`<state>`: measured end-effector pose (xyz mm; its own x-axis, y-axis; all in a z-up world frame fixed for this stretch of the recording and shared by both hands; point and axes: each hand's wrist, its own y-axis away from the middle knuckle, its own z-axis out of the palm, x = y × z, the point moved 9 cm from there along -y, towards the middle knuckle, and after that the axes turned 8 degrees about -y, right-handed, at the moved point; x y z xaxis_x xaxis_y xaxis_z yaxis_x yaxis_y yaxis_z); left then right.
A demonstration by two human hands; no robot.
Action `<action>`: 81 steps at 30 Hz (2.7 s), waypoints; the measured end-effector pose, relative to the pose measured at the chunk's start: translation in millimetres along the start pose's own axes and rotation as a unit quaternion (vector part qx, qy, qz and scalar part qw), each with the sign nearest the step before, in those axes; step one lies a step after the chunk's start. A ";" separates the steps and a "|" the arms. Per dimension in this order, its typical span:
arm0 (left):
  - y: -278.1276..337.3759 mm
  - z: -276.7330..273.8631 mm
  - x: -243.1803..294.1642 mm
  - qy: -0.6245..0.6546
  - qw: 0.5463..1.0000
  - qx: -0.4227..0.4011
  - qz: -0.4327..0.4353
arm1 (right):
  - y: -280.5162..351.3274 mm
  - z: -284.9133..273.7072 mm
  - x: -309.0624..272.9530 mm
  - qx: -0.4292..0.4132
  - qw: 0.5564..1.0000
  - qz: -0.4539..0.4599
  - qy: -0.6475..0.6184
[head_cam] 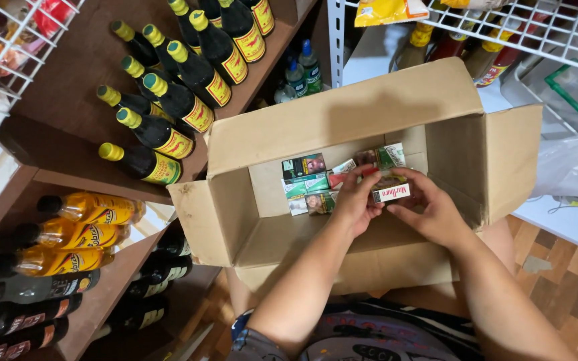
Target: Stock cigarette packs from a cardboard box onto store shelves.
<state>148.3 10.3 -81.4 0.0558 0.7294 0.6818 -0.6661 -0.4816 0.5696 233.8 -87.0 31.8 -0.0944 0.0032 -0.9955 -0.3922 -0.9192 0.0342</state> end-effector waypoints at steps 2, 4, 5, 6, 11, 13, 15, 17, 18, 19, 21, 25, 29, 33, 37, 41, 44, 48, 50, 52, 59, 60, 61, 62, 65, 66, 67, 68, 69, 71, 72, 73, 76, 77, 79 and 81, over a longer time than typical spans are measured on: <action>0.1 0.7 -1.7 0.009 1.000 -0.002 -0.008 | -0.8 -0.9 0.3 0.002 1.000 0.003 0.000; -1.5 -0.1 -4.3 0.019 1.000 -0.002 -0.015 | -2.2 -1.5 1.5 0.004 1.000 0.006 -0.001; -3.1 -1.0 -5.3 0.024 1.000 -0.004 -0.013 | -2.9 -1.9 2.6 0.006 1.000 0.008 0.005; -4.4 -2.2 -6.7 0.029 1.000 -0.005 -0.011 | -3.4 -2.3 4.0 0.009 1.000 0.010 0.010; 6.8 14.9 4.7 0.045 0.997 -0.022 0.060 | -8.1 -11.8 3.1 0.049 0.998 -0.022 0.022; 11.2 20.8 11.6 0.041 0.993 -0.038 0.102 | -9.0 -22.1 14.0 0.075 0.997 -0.017 0.028; 14.2 26.6 17.6 0.054 0.987 -0.077 0.129 | -6.9 -32.6 21.7 0.110 0.992 -0.017 0.058; 17.9 26.9 18.4 0.024 0.993 -0.059 0.100 | -1.6 -37.9 23.7 0.137 0.987 -0.029 0.076; 18.8 25.5 17.2 -0.006 0.997 -0.041 0.072 | 0.7 -42.6 22.8 0.162 0.981 -0.042 0.094; 15.7 23.8 18.1 -0.006 0.996 -0.041 0.073 | 1.4 -39.7 12.5 0.162 0.981 -0.043 0.095; 12.0 24.8 -6.8 0.082 0.992 -0.068 -0.069 | 6.6 -30.1 -19.6 0.162 0.967 -0.105 0.165; -7.8 19.7 -36.9 0.108 0.980 -0.142 -0.087 | 11.6 -14.1 -39.4 0.130 0.963 -0.150 0.183; 0.9 26.7 -27.4 0.138 0.973 -0.162 -0.087 | 11.7 -15.1 -38.6 0.132 0.964 -0.144 0.180; -0.4 25.4 -29.7 0.149 0.972 -0.157 -0.094 | 11.8 -15.7 -38.1 0.135 0.962 -0.147 0.184; -1.4 24.4 -27.5 0.163 0.970 -0.162 -0.084 | 11.0 -14.6 -40.2 0.127 0.964 -0.158 0.174; 0.8 25.2 -18.3 0.165 0.972 -0.143 -0.084 | 7.5 -13.8 -42.1 0.115 0.962 -0.160 0.191; 7.7 33.0 -4.9 0.181 0.971 -0.140 -0.076 | -0.8 -13.8 -31.1 0.072 0.977 -0.145 0.140; 11.0 39.8 7.8 0.194 0.969 -0.141 -0.053 | -11.0 -15.8 -6.6 0.002 0.996 -0.093 -0.016; 8.0 40.5 9.2 0.195 0.970 -0.139 -0.049 | -14.1 -21.3 1.0 -0.014 0.995 -0.075 -0.062; 9.0 42.4 13.0 0.195 0.970 -0.137 -0.046 | -15.0 -21.4 1.2 -0.030 0.992 -0.055 -0.108; 25.0 60.3 38.5 0.172 0.976 -0.124 -0.042 | -16.7 -25.8 -16.5 -0.028 0.988 -0.105 -0.106; 24.4 63.1 40.8 0.171 0.975 -0.133 -0.039 | -17.6 -28.7 -17.0 -0.017 0.988 -0.095 -0.120; 26.4 66.1 44.8 0.168 0.976 -0.137 -0.037 | -16.7 -30.1 -24.8 -0.016 0.988 -0.100 -0.119; 27.9 71.0 50.6 0.158 0.976 -0.146 -0.033 | -17.4 -32.1 -32.4 -0.012 0.989 -0.096 -0.113; 42.1 92.9 77.5 0.121 0.972 -0.200 -0.004 | -21.0 -37.5 -65.8 -0.036 0.987 -0.122 -0.101; 50.5 104.3 89.6 0.099 0.966 -0.238 0.015 | -21.2 -36.5 -81.4 -0.065 0.983 -0.142 -0.098; 54.2 113.0 98.4 0.095 0.964 -0.247 0.019 | -20.9 -39.0 -101.0 -0.062 0.983 -0.149 -0.092; 57.4 121.4 106.7 0.085 0.962 -0.257 0.026 | -20.3 -40.8 -119.1 -0.063 0.982 -0.161 -0.072; 60.5 130.0 114.5 0.074 0.960 -0.267 0.033 | -19.2 -42.8 -136.8 -0.063 0.982 -0.172 -0.053; 76.1 153.8 142.2 0.039 0.955 -0.288 0.063 | -15.2 -57.5 -181.1 -0.022 0.970 -0.237 0.051; 84.9 166.9 158.3 0.009 0.949 -0.302 0.093 | -10.3 -64.2 -207.9 0.016 0.943 -0.294 0.151; 87.1 179.1 167.4 0.005 0.946 -0.309 0.098 | -12.1 -70.1 -229.1 0.019 0.940 -0.302 0.156; 84.4 202.8 197.0 -0.129 0.936 -0.252 0.209 | -3.1 -84.1 -300.7 0.119 0.851 -0.419 0.294; 85.4 214.8 208.3 -0.179 0.904 -0.251 0.295 | -3.7 -88.4 -317.0 0.173 0.812 -0.421 0.365; 86.2 236.1 219.6 -0.229 0.859 -0.252 0.383 | -8.8 -97.1 -340.1 0.229 0.761 -0.424 0.434; 84.4 250.1 236.0 -0.294 0.822 -0.169 0.457 | -24.1 -108.5 -356.4 0.248 0.740 -0.402 0.479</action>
<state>291.3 20.2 242.3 -0.2989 -0.2716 0.9148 -0.7925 -0.4634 -0.3965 376.2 -108.7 376.3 0.9507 -0.0277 -0.3090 -0.2788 -0.5127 -0.8120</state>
